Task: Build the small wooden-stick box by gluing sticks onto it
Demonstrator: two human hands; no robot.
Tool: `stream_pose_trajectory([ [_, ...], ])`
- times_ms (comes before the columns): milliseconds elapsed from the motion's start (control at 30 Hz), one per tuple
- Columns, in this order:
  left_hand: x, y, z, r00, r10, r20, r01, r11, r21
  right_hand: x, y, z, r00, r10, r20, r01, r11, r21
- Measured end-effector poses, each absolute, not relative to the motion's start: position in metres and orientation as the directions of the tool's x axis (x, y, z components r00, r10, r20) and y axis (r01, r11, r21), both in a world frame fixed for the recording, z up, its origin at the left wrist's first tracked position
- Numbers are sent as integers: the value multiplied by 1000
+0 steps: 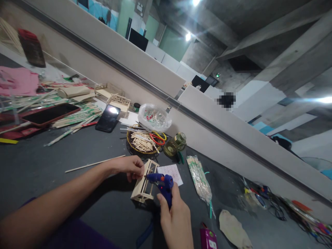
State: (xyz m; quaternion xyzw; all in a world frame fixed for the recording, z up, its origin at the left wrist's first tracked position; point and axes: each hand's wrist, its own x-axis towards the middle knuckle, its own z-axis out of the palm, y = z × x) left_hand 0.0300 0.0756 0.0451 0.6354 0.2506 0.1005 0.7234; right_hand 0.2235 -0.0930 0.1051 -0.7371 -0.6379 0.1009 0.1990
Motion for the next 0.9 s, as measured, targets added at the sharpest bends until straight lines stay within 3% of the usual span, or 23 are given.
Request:
stream_pose_trajectory([
  [900, 31, 78, 41, 857, 456, -239, 176, 176, 969, 224, -92, 107, 150, 979, 137, 909, -82, -409],
])
